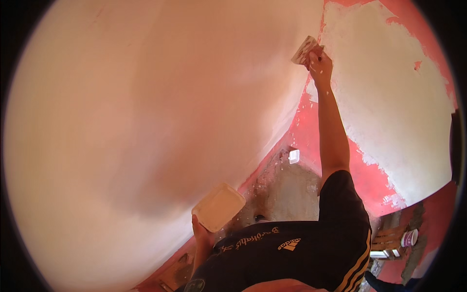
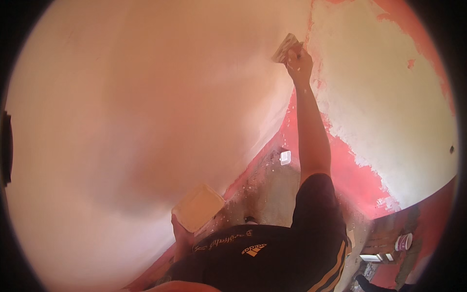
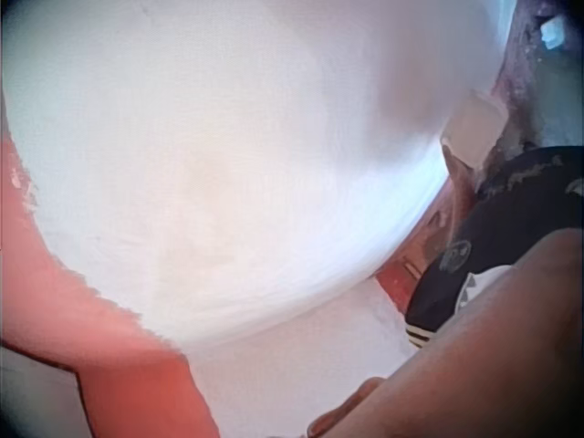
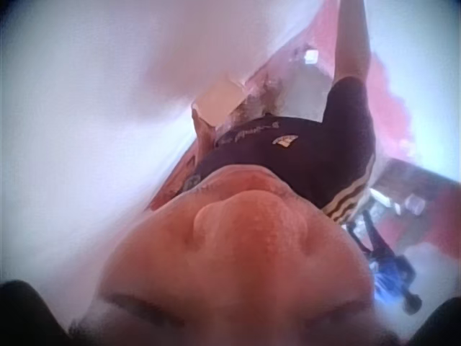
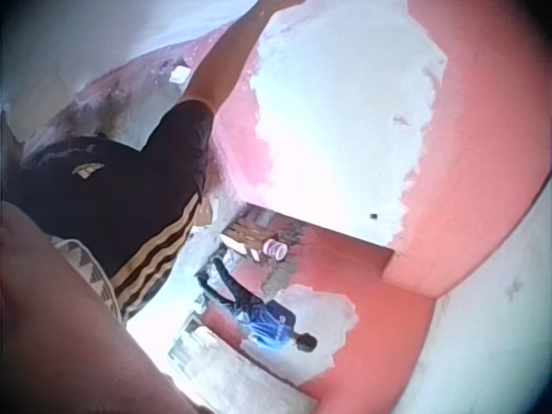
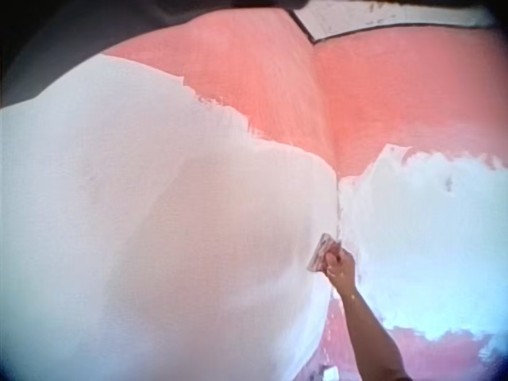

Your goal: The person applies a layer of plaster to the upper section of a room wall using a trowel, repeatedly picking up plaster from a container and smoothing it across the surface.

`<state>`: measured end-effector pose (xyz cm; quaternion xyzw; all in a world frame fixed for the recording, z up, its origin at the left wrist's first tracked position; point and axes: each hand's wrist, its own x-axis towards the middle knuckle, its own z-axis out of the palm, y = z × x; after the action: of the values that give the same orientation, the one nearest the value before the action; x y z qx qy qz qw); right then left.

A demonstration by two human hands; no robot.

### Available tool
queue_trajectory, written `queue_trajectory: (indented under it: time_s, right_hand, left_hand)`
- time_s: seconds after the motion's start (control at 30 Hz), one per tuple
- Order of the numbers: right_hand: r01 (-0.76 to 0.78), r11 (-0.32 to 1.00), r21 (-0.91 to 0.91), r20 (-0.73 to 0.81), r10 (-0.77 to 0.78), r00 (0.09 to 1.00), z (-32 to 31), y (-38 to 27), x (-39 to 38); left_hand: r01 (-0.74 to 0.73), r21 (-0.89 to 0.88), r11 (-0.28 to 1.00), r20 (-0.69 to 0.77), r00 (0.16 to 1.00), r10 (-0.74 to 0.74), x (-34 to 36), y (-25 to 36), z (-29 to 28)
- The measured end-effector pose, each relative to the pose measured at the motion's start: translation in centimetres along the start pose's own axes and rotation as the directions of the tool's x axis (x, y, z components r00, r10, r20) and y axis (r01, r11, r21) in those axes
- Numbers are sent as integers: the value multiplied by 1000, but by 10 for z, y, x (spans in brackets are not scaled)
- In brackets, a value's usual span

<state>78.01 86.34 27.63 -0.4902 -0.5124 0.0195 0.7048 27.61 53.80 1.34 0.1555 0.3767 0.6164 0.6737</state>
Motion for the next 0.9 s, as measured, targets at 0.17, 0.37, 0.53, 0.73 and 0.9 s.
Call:
queue_trajectory:
  time_s: [0.17,0.37,0.53,0.73,0.9]
  right_hand:
    - [277,737,-617,-49,-387,921,33,14,89]
    - [604,604,-521,224,-585,779,111,-25,3]
    - [212,961,-179,48,-207,977,22,-11,49]
    - [480,824,-300,-40,-514,857,12,139,151]
    - [609,789,-77,117,-600,791,26,31,3]
  left_hand:
    - [-14,-35,999,-22,1000,13,28,-40,54]
    - [-99,29,995,-127,987,102,51,-80,119]
    - [-239,131,962,-97,963,252,71,-108,182]
    - [-146,198,969,-17,988,152,108,-142,221]
    - [-251,160,955,-159,948,276,106,-168,231]
